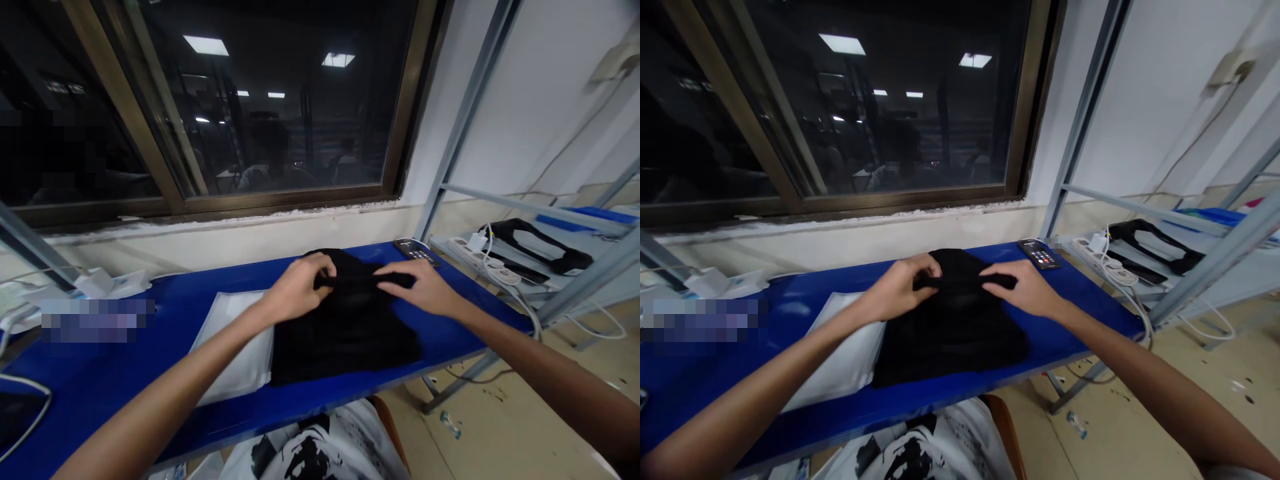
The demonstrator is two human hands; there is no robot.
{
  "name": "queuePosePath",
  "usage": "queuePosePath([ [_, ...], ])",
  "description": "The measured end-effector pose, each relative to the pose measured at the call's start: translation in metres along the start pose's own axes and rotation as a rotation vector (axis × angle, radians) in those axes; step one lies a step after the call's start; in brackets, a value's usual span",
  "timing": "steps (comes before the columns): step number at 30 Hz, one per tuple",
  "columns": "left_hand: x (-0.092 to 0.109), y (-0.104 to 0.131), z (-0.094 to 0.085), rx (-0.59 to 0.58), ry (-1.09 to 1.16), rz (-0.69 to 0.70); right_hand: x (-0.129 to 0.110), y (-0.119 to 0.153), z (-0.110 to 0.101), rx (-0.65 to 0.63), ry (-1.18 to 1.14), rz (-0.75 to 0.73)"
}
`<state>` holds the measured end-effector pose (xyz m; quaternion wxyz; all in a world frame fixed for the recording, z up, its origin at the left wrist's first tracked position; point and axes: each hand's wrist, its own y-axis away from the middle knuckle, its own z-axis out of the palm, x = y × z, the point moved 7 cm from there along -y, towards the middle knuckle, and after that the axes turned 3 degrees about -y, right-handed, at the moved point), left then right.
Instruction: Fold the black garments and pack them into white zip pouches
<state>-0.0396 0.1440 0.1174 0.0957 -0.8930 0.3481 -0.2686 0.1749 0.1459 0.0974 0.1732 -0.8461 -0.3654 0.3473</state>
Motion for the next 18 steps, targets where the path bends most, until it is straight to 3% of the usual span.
queuePosePath([
  [3, -0.002, -0.014, -0.031, -0.155, 0.315, -0.111, -0.004, -0.027, -0.021, 0.035, -0.154, 0.133],
  [6, -0.017, -0.031, -0.047, -0.258, 0.412, -0.229, -0.001, -0.059, -0.024, 0.037, -0.208, 0.150],
  [8, -0.031, -0.046, -0.057, -0.161, 0.283, -0.230, 0.006, -0.077, -0.026, 0.112, -0.167, 0.127],
  [10, -0.037, -0.057, -0.068, 0.071, 0.050, -0.163, 0.009, -0.086, -0.031, 0.231, -0.100, 0.089],
  [12, -0.033, -0.055, -0.069, 0.282, -0.178, -0.077, 0.002, -0.081, -0.036, 0.306, -0.036, -0.004],
  [14, -0.021, -0.039, -0.049, 0.321, -0.349, 0.013, -0.013, -0.063, -0.032, 0.262, 0.050, -0.155],
  [15, -0.015, -0.028, -0.032, 0.264, -0.420, 0.062, -0.022, -0.050, -0.025, 0.180, 0.103, -0.237],
  [18, -0.003, 0.015, 0.036, -0.086, -0.557, 0.218, -0.038, -0.002, 0.015, -0.233, 0.229, -0.409],
])
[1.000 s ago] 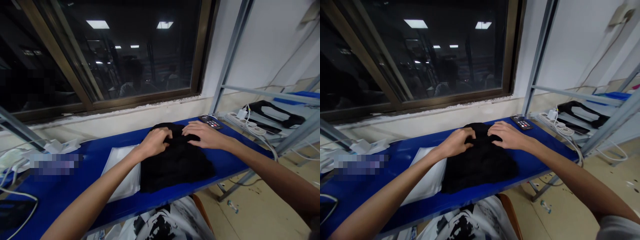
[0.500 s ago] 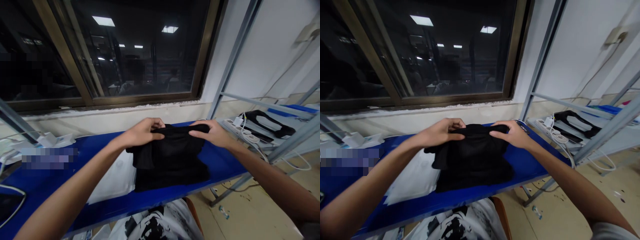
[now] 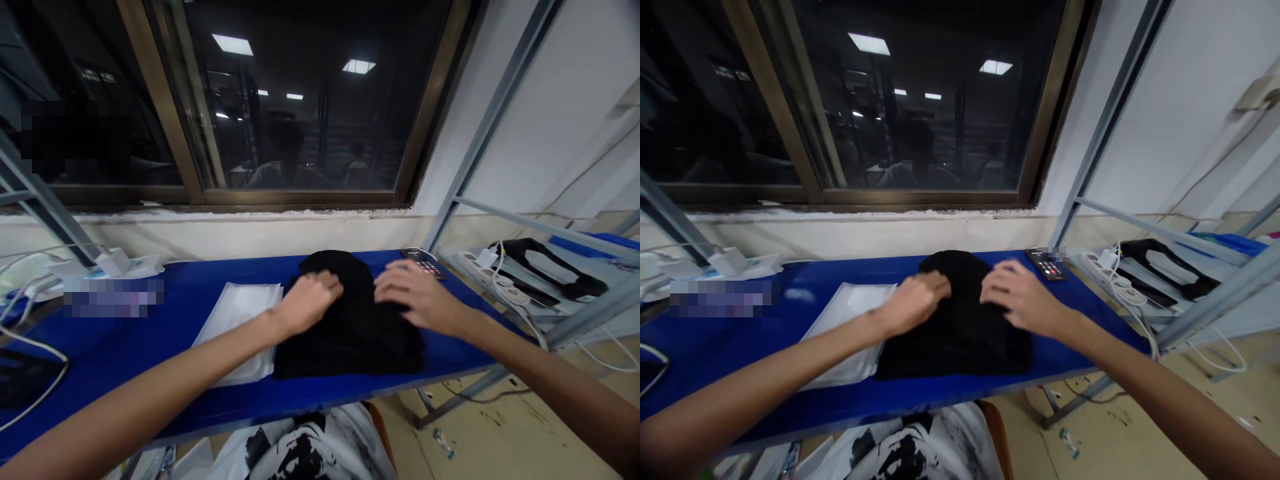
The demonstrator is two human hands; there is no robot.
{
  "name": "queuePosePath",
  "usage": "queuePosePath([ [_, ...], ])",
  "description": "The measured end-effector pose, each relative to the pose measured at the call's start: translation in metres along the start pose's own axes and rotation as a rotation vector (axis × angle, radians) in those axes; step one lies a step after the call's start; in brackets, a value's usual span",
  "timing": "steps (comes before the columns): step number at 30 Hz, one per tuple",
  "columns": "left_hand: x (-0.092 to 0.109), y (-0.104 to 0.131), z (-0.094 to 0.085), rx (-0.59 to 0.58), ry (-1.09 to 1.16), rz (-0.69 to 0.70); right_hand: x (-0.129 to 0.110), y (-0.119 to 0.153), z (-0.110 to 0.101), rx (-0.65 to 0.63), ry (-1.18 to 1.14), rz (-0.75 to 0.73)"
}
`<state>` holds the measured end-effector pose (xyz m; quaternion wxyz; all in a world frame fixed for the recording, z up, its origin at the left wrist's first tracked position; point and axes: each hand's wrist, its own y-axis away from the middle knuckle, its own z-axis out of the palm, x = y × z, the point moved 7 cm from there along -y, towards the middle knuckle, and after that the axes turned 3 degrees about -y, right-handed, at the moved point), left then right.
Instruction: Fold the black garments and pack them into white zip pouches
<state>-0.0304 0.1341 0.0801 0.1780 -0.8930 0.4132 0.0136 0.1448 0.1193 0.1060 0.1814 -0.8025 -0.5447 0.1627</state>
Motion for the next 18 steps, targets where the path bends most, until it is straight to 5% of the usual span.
queuePosePath([
  [3, 0.038, 0.033, 0.042, -0.156, -0.089, 0.162, -0.017, 0.018, 0.031, -0.246, -0.078, -0.036],
  [6, 0.051, 0.048, 0.060, -0.105, -0.227, 0.165, -0.009, -0.006, 0.029, -0.112, -0.237, 0.017],
  [9, 0.057, 0.049, 0.067, -0.113, -0.277, 0.147, 0.009, -0.059, 0.036, 0.068, -0.360, 0.038],
  [14, 0.059, 0.047, 0.065, -0.241, -0.243, 0.128, 0.022, -0.133, 0.124, -0.149, -0.427, -0.024],
  [18, 0.056, 0.050, 0.061, -0.251, -0.201, 0.120, 0.038, -0.135, 0.167, -0.258, -0.444, 0.030],
])
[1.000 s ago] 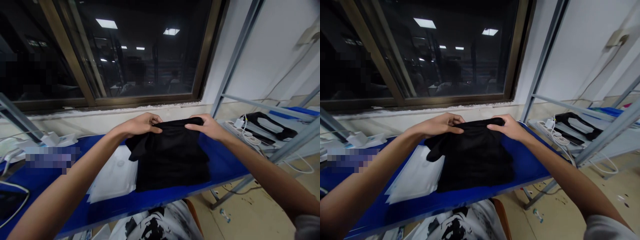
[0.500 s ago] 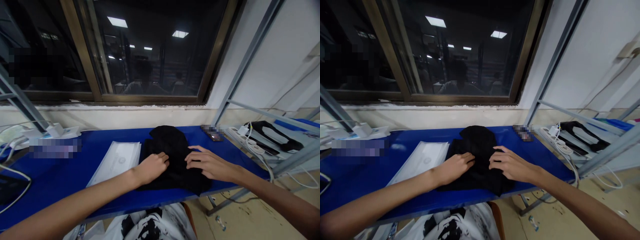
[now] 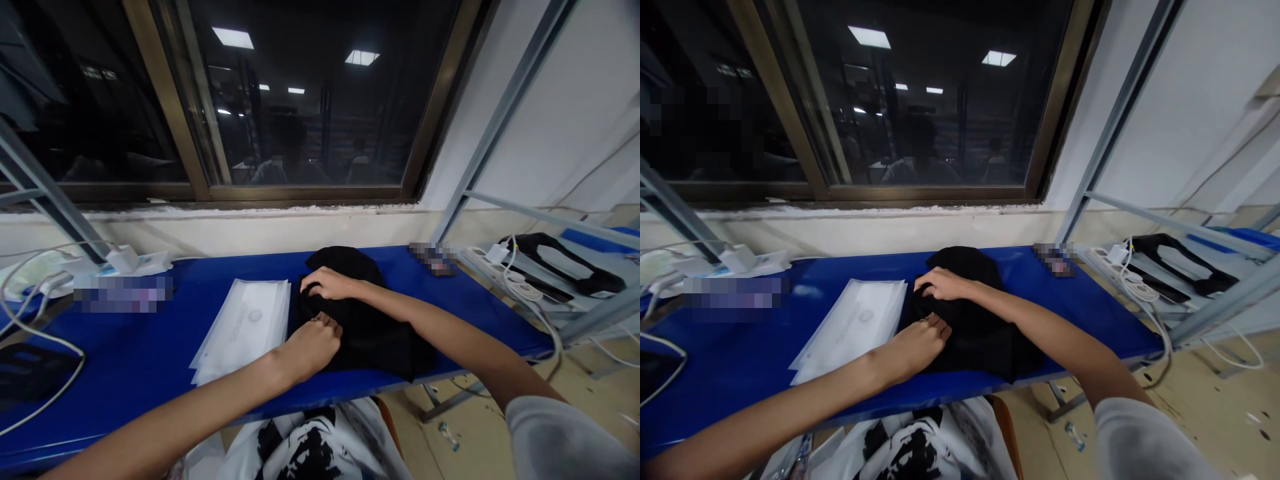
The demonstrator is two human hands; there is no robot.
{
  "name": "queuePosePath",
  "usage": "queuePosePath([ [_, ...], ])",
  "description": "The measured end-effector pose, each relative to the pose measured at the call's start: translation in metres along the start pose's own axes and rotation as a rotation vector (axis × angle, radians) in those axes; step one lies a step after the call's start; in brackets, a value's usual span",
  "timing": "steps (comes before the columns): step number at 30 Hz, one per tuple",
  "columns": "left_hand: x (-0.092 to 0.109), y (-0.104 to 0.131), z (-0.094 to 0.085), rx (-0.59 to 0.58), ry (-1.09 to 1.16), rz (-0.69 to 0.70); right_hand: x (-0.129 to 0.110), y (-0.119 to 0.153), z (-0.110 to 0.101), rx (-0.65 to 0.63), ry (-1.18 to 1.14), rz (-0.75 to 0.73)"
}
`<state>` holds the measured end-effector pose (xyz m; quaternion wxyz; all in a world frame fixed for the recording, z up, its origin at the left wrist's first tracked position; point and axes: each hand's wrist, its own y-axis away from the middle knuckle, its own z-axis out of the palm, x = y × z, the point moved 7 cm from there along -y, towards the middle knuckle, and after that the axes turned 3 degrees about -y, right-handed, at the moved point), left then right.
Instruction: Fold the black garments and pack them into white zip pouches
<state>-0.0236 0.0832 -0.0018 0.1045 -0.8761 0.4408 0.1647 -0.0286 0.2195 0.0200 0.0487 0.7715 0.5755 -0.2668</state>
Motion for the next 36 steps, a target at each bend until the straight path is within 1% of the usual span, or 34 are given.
queuePosePath([
  [3, 0.001, 0.001, 0.002, 0.037, -0.017, 0.018, 0.014, 0.015, -0.013, 0.124, -0.001, 0.067],
  [5, 0.002, 0.000, 0.005, 0.044, -0.023, 0.024, 0.018, 0.023, -0.021, 0.161, 0.026, 0.106],
  [7, 0.001, -0.003, 0.007, 0.037, -0.012, 0.019, 0.020, 0.023, -0.021, 0.134, 0.051, 0.120],
  [9, 0.001, -0.005, 0.006, 0.026, 0.011, 0.011, 0.018, 0.018, -0.017, 0.093, 0.075, 0.115],
  [12, -0.003, -0.006, -0.006, -0.023, 0.036, -0.033, 0.009, 0.010, -0.011, 0.054, 0.196, 0.073],
  [14, -0.010, -0.005, -0.018, -0.073, 0.043, -0.102, 0.004, 0.009, -0.011, 0.058, 0.308, 0.066],
  [15, -0.015, -0.005, -0.025, -0.074, 0.040, -0.145, 0.003, 0.010, -0.012, 0.066, 0.347, 0.072],
  [17, -0.027, -0.005, -0.040, -0.014, 0.027, -0.200, 0.004, 0.014, -0.012, 0.085, 0.360, 0.086],
  [19, -0.038, -0.007, -0.046, 0.052, 0.041, -0.186, 0.010, 0.017, -0.012, 0.141, 0.295, 0.094],
  [20, -0.043, -0.008, -0.044, 0.061, 0.065, -0.166, 0.014, 0.018, -0.013, 0.194, 0.229, 0.102],
  [22, -0.053, -0.011, -0.031, 0.032, 0.142, -0.135, 0.026, 0.021, -0.019, 0.325, 0.083, 0.129],
  [24, -0.065, -0.013, -0.017, 0.012, 0.234, -0.162, 0.035, 0.029, -0.029, 0.443, -0.017, 0.160],
  [26, -0.077, -0.013, -0.007, 0.026, 0.341, -0.204, 0.030, 0.043, -0.045, 0.529, -0.046, 0.157],
  [27, -0.082, -0.013, -0.004, 0.040, 0.400, -0.219, 0.022, 0.051, -0.052, 0.536, -0.056, 0.126],
  [28, -0.087, -0.012, -0.002, 0.056, 0.457, -0.227, 0.009, 0.060, -0.058, 0.508, -0.062, 0.075],
  [29, -0.091, -0.012, 0.000, 0.068, 0.511, -0.228, -0.007, 0.067, -0.058, 0.416, -0.052, 0.005],
  [31, -0.099, -0.012, 0.003, 0.074, 0.608, -0.219, -0.039, 0.082, -0.045, 0.140, 0.068, -0.096],
  [32, -0.102, -0.012, 0.005, 0.076, 0.653, -0.211, -0.051, 0.089, -0.037, 0.033, 0.180, -0.124],
  [33, -0.105, -0.011, 0.006, 0.080, 0.696, -0.203, -0.059, 0.094, -0.028, -0.044, 0.304, -0.141],
  [34, -0.108, -0.011, 0.006, 0.087, 0.734, -0.197, -0.065, 0.098, -0.021, -0.085, 0.424, -0.152],
  [36, -0.111, -0.010, 0.006, 0.104, 0.789, -0.182, -0.067, 0.098, -0.012, -0.090, 0.569, -0.166],
])
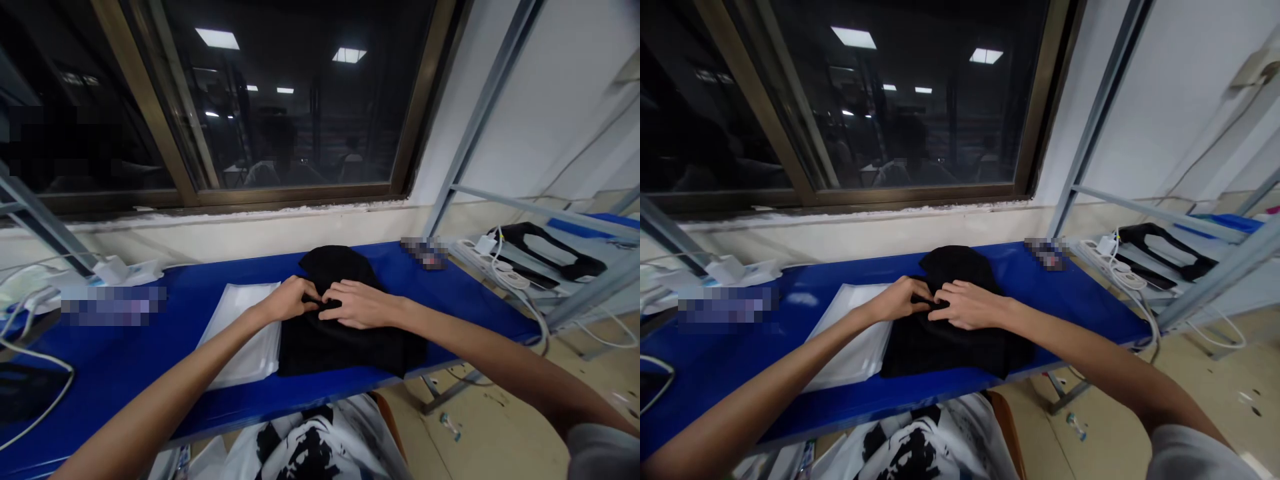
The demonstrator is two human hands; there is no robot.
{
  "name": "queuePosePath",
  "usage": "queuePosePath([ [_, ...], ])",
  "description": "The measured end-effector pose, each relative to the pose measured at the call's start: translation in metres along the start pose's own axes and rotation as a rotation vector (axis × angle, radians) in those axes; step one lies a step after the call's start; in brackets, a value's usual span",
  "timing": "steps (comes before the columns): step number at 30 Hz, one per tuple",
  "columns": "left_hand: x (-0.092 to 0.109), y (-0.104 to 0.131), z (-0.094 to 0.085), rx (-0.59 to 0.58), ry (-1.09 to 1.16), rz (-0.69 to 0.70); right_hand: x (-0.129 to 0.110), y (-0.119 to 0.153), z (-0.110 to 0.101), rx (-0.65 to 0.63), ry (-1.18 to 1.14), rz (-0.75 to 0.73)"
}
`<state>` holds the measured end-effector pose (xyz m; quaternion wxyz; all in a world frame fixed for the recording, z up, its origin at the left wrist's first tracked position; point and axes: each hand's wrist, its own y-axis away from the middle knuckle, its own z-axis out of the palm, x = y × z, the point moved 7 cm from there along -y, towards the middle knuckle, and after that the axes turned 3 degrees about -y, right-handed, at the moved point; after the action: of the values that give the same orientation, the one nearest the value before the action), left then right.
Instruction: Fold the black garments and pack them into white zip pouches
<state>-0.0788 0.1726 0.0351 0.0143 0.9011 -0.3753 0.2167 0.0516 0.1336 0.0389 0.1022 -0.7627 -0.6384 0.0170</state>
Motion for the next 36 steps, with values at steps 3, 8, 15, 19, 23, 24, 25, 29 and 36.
queuePosePath([
  [3, 0.003, 0.005, -0.004, 0.003, 0.006, 0.017, 0.013, -0.006, -0.007, 0.161, -0.110, 0.070],
  [8, 0.017, 0.019, -0.028, 0.233, -0.078, 0.025, 0.053, 0.002, -0.051, 0.623, -0.524, 0.387],
  [15, 0.022, 0.040, -0.063, 0.355, 0.115, -0.007, 0.056, 0.019, -0.060, 0.785, -1.042, 0.667],
  [19, 0.038, 0.049, -0.067, 0.279, 0.082, 0.082, 0.056, 0.020, -0.046, 0.787, -1.229, 0.752],
  [23, 0.042, 0.051, -0.072, 0.358, 0.063, 0.093, 0.056, 0.018, -0.041, 0.749, -1.273, 0.748],
  [24, 0.041, 0.051, -0.074, 0.376, 0.098, 0.086, 0.055, 0.018, -0.041, 0.739, -1.274, 0.735],
  [25, 0.039, 0.050, -0.075, 0.382, 0.147, 0.072, 0.054, 0.018, -0.042, 0.728, -1.268, 0.714],
  [29, 0.026, 0.047, -0.075, 0.351, 0.398, -0.049, 0.047, 0.018, -0.043, 0.660, -1.223, 0.619],
  [36, 0.006, 0.048, -0.051, 0.200, 0.705, -0.264, 0.053, 0.021, -0.034, 0.701, -1.266, 0.675],
])
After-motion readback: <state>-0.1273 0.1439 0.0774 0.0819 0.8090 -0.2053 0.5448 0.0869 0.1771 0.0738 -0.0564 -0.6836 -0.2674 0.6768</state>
